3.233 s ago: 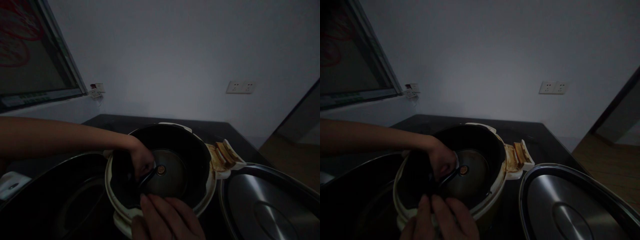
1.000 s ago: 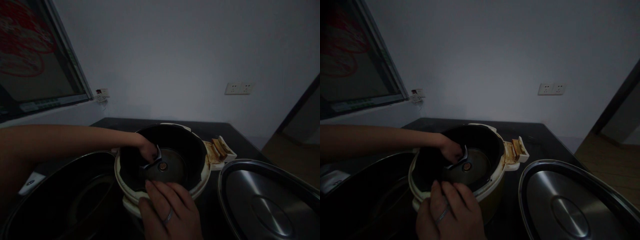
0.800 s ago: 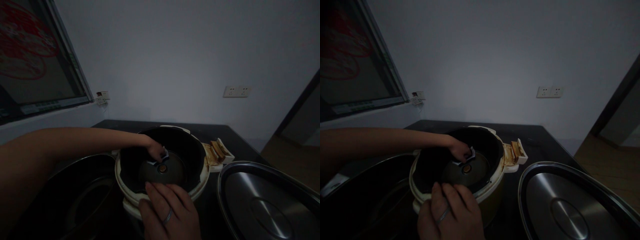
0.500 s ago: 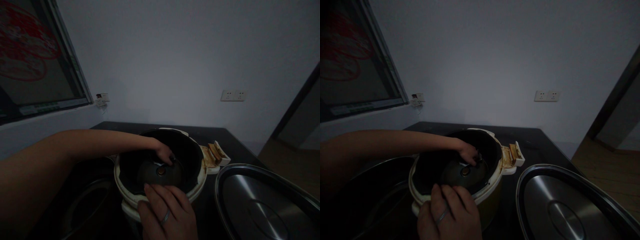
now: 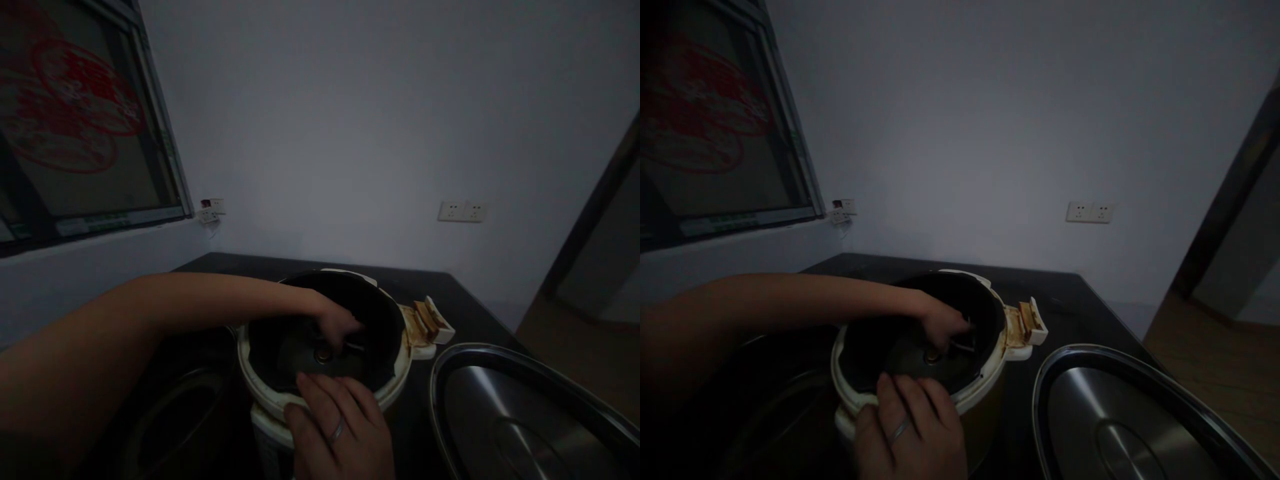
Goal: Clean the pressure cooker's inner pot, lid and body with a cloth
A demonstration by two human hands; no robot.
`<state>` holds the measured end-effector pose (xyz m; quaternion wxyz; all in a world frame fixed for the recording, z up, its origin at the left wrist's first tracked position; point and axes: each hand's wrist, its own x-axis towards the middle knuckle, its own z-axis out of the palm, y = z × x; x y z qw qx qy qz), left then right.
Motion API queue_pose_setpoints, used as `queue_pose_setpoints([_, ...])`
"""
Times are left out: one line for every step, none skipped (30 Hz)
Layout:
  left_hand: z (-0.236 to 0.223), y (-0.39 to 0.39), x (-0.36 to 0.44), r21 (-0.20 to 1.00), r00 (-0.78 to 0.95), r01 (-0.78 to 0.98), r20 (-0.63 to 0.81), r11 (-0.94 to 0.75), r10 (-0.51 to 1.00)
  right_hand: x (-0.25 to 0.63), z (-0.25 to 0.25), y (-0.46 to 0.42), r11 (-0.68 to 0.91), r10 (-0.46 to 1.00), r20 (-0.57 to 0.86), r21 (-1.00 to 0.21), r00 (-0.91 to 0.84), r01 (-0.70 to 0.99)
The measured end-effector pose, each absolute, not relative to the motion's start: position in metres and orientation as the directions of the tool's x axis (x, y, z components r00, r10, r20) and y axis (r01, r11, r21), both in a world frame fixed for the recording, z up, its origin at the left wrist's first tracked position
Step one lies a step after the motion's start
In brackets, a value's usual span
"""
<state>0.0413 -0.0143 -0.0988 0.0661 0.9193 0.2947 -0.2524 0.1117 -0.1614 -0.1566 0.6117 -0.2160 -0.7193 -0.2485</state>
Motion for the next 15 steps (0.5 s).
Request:
queue_pose_setpoints([-0.092, -0.017, 0.038, -0.013, 0.711, 0.578, -0.483, -0.816, 0.511, 0.112, -0.157, -0.161, 0.784, 0.006, 0.987, 0.093, -0.158, 0.614])
queue_pose_setpoints([-0.084, -0.02, 0.034, 0.005, 0.726, 0.583, -0.452, -0.812, 0.518, 0.112, -0.157, -0.161, 0.786, 0.008, 0.987, 0.092, -0.158, 0.611])
queue_pose_setpoints([-0.075, -0.023, 0.029, 0.023, 0.741, 0.591, -0.41, -0.806, 0.532, 0.112, -0.158, -0.161, 0.788, 0.008, 0.987, 0.092, -0.16, 0.608])
queue_pose_setpoints([-0.065, -0.025, 0.022, 0.05, 0.756, 0.603, -0.352, -0.796, 0.551, 0.112, -0.158, -0.162, 0.79, 0.008, 0.986, 0.094, -0.164, 0.606])
queue_pose_setpoints([-0.055, -0.027, 0.013, 0.079, 0.768, 0.617, -0.28, -0.783, 0.576, 0.112, -0.159, -0.162, 0.791, 0.011, 0.985, 0.096, -0.17, 0.604])
queue_pose_setpoints([-0.045, -0.028, 0.003, 0.108, 0.77, 0.632, -0.205, -0.768, 0.605, 0.112, -0.159, -0.162, 0.793, 0.016, 0.984, 0.096, -0.179, 0.602])
queue_pose_setpoints([-0.034, -0.03, -0.008, 0.141, 0.767, 0.642, -0.128, -0.754, 0.629, 0.113, -0.16, -0.163, 0.794, 0.023, 0.983, 0.094, -0.184, 0.6])
queue_pose_setpoints([-0.024, -0.032, -0.021, 0.168, 0.75, 0.656, -0.043, -0.735, 0.66, 0.113, -0.16, -0.163, 0.796, 0.03, 0.982, 0.089, -0.186, 0.599])
queue_pose_setpoints([-0.014, -0.034, -0.035, 0.18, 0.722, 0.676, 0.031, -0.714, 0.692, 0.113, -0.16, -0.163, 0.797, 0.035, 0.982, 0.084, -0.185, 0.599])
queue_pose_setpoints([-0.005, -0.037, -0.05, 0.19, 0.672, 0.708, 0.115, -0.68, 0.732, 0.113, -0.161, -0.163, 0.798, 0.039, 0.982, 0.08, -0.185, 0.597])
queue_pose_setpoints([0.002, -0.04, -0.065, 0.206, 0.609, 0.743, 0.187, -0.637, 0.771, 0.114, -0.161, -0.163, 0.801, 0.039, 0.982, 0.082, -0.187, 0.593])
queue_pose_setpoints([0.006, -0.044, -0.08, 0.221, 0.539, 0.778, 0.246, -0.588, 0.806, 0.114, -0.161, -0.163, 0.804, 0.038, 0.98, 0.086, -0.195, 0.589])
queue_pose_setpoints([0.008, -0.048, -0.094, 0.234, 0.458, 0.811, 0.318, -0.536, 0.83, 0.115, -0.161, -0.163, 0.806, 0.039, 0.978, 0.091, -0.206, 0.584])
queue_pose_setpoints([0.007, -0.052, -0.107, 0.24, 0.393, 0.835, 0.371, -0.495, 0.842, 0.115, -0.161, -0.163, 0.81, 0.041, 0.974, 0.098, -0.222, 0.578])
queue_pose_setpoints([0.003, -0.055, -0.119, 0.244, 0.34, 0.854, 0.406, -0.46, 0.848, 0.116, -0.162, -0.163, 0.813, 0.045, 0.97, 0.104, -0.239, 0.573])
